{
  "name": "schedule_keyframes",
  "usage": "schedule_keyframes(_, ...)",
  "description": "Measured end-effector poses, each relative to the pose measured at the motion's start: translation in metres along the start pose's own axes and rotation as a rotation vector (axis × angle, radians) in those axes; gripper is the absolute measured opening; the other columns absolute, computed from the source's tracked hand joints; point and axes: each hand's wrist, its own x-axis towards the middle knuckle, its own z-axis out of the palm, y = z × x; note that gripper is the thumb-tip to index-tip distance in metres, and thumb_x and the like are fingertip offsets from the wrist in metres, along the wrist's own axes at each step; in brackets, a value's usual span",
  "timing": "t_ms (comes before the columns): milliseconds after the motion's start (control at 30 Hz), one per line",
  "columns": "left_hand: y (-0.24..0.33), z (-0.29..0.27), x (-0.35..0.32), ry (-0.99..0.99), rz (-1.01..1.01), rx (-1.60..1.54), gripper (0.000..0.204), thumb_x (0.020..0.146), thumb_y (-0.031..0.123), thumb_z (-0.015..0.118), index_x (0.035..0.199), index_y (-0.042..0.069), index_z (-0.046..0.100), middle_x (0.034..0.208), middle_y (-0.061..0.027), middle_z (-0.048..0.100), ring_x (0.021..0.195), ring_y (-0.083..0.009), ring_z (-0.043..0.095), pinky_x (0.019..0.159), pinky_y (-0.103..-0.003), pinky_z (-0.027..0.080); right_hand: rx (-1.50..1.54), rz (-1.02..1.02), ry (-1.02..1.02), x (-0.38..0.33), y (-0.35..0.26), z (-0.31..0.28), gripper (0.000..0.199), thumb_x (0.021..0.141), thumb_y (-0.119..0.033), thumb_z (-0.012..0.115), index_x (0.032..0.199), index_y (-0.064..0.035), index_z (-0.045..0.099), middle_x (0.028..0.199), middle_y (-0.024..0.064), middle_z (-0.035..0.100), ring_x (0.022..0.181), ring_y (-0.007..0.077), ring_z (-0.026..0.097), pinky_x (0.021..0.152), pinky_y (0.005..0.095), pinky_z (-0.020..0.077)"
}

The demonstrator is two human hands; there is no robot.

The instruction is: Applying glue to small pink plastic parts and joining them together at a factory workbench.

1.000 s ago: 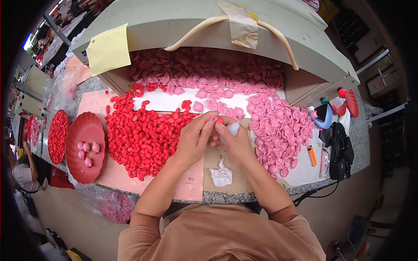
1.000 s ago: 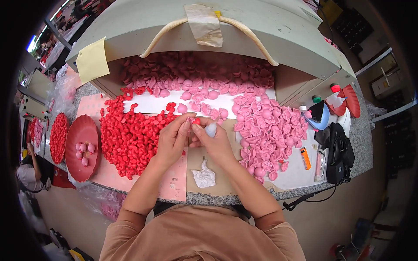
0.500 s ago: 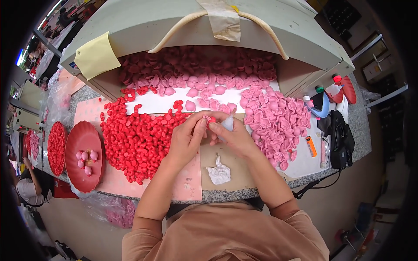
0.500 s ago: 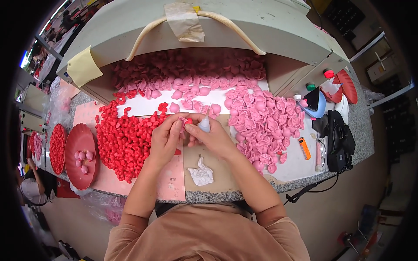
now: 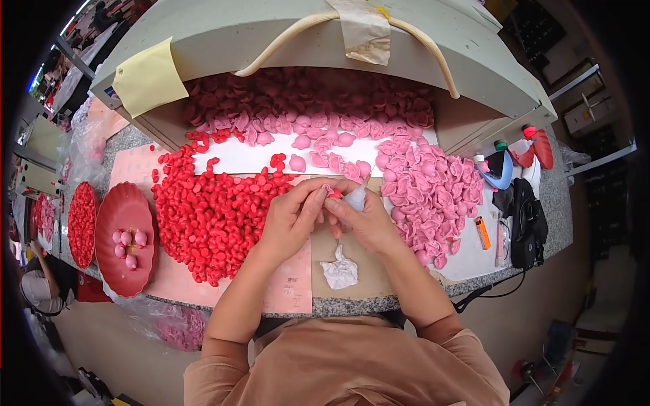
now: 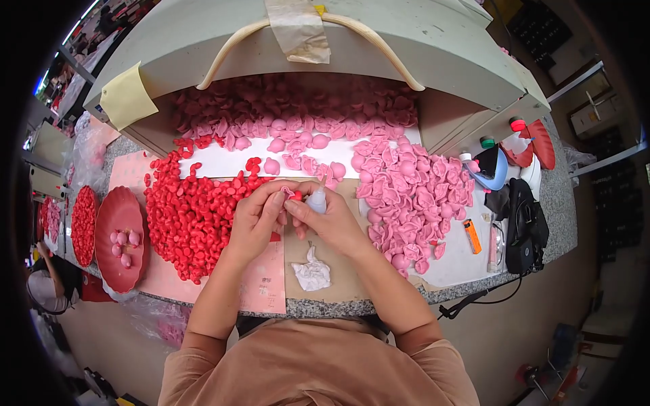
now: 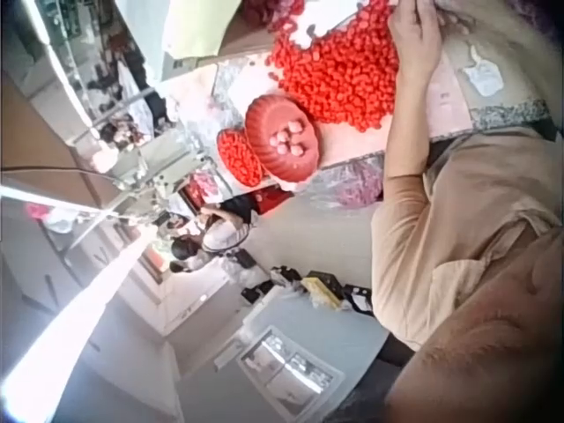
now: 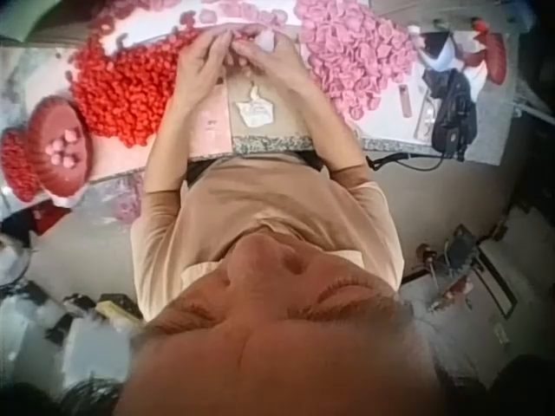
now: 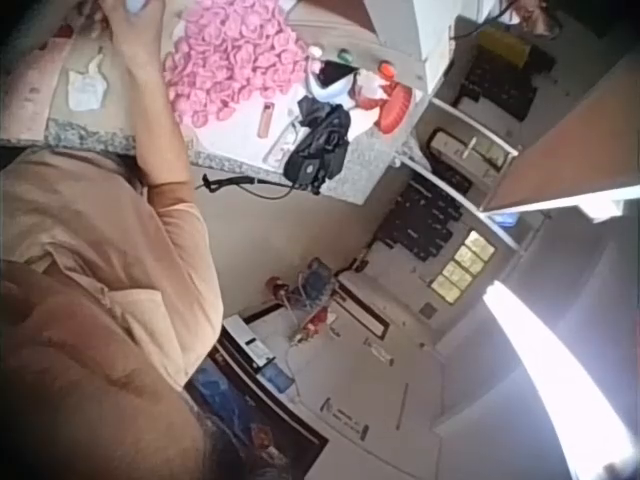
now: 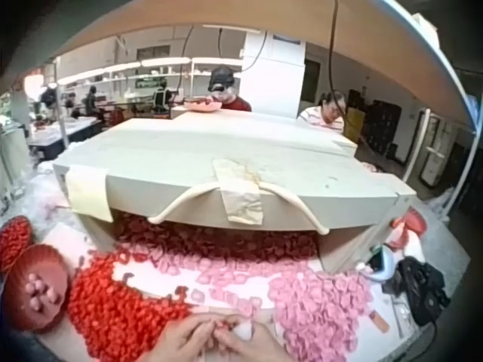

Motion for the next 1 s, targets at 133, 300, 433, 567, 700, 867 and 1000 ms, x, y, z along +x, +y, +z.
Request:
schedule_keyframes(133, 0.001, -0.007, -0.001, -0.028, -0.055, 0.007, 0.027, 0.097, 0.02, 0.041, 0.114, 0.005, 0.057, 0.068, 0.0018, 0.054, 0.057, -0.0017, 0.047, 0.049, -0.016, 0.038, 0.022, -0.035, -0.016, 0.004, 0.003, 0.002, 0.029, 0.089, -0.017, 0.06, 0.111, -0.0011, 0.051, 0.07, 0.0024, 0.056, 0.055, 0.0093, 0.054, 0.05, 0.0219, 0.0457)
schedule_keyframes(300, 0.001, 0.001, -0.005, 0.019, -0.155, -0.208, 0.028, 0.097, 0.023, 0.044, 0.115, 0.007, 0.056, 0.071, 0.003, 0.053, 0.059, -0.001, 0.048, 0.049, -0.014, 0.04, 0.039, -0.055, 0.057, 0.004, 0.008, 0.007, 0.027, 0.088, -0.012, 0.058, 0.111, -0.0002, 0.052, 0.072, 0.0026, 0.056, 0.058, 0.0092, 0.055, 0.051, 0.0232, 0.0522)
schedule_keyframes(433, -0.01, 0.01, -0.002, 0.004, -0.088, -0.172, 0.026, 0.096, 0.017, 0.044, 0.113, 0.003, 0.057, 0.083, 0.0004, 0.06, 0.065, -0.0029, 0.051, 0.054, -0.017, 0.044, 0.031, 0.009, 0.138, 0.002, 0.017, -0.002, 0.027, 0.088, -0.013, 0.057, 0.111, 0.0001, 0.052, 0.072, 0.0028, 0.055, 0.059, 0.0087, 0.053, 0.045, 0.0229, 0.051)
schedule_keyframes(567, 0.003, 0.006, -0.008, 0.018, 0.002, -0.09, 0.025, 0.096, 0.015, 0.044, 0.113, 0.004, 0.058, 0.082, -0.001, 0.061, 0.062, -0.0034, 0.051, 0.055, -0.019, 0.043, 0.039, -0.012, 0.043, -0.003, 0.008, 0.003, 0.029, 0.087, -0.016, 0.059, 0.11, 0.0001, 0.052, 0.073, 0.0036, 0.056, 0.059, 0.0092, 0.053, 0.042, 0.0219, 0.0481)
schedule_keyframes(700, 0.004, 0.003, -0.008, -0.007, -0.013, -0.123, 0.027, 0.097, 0.017, 0.041, 0.113, 0.006, 0.059, 0.073, -0.0002, 0.057, 0.06, -0.0044, 0.051, 0.053, -0.019, 0.042, 0.03, -0.017, 0.043, -0.001, 0.003, 0.008, 0.028, 0.088, -0.017, 0.059, 0.109, -0.0005, 0.052, 0.075, 0.0045, 0.057, 0.059, 0.0091, 0.053, 0.041, 0.0203, 0.044)
schedule_keyframes(867, 0.002, 0.004, -0.002, 0.019, 0.077, -0.106, 0.026, 0.097, 0.017, 0.041, 0.111, 0.005, 0.059, 0.066, -0.0014, 0.056, 0.059, -0.0067, 0.052, 0.053, -0.022, 0.043, 0.022, -0.058, 0.055, 0.003, 0.006, 0.006, 0.025, 0.088, -0.018, 0.059, 0.107, -0.0016, 0.052, 0.07, 0.0068, 0.057, 0.053, 0.0091, 0.052, 0.038, 0.018, 0.0387)
schedule_keyframes(1000, -0.005, 0.002, -0.003, 0.054, 0.157, -0.125, 0.023, 0.096, 0.018, 0.041, 0.104, 0.004, 0.058, 0.065, -0.0058, 0.058, 0.055, -0.0112, 0.057, 0.051, -0.026, 0.047, 0.066, -0.103, 0.119, 0.006, 0.013, 0.012, 0.024, 0.089, -0.018, 0.058, 0.105, -0.0027, 0.05, 0.067, 0.0062, 0.056, 0.049, 0.0095, 0.051, 0.035, 0.0178, 0.0367)
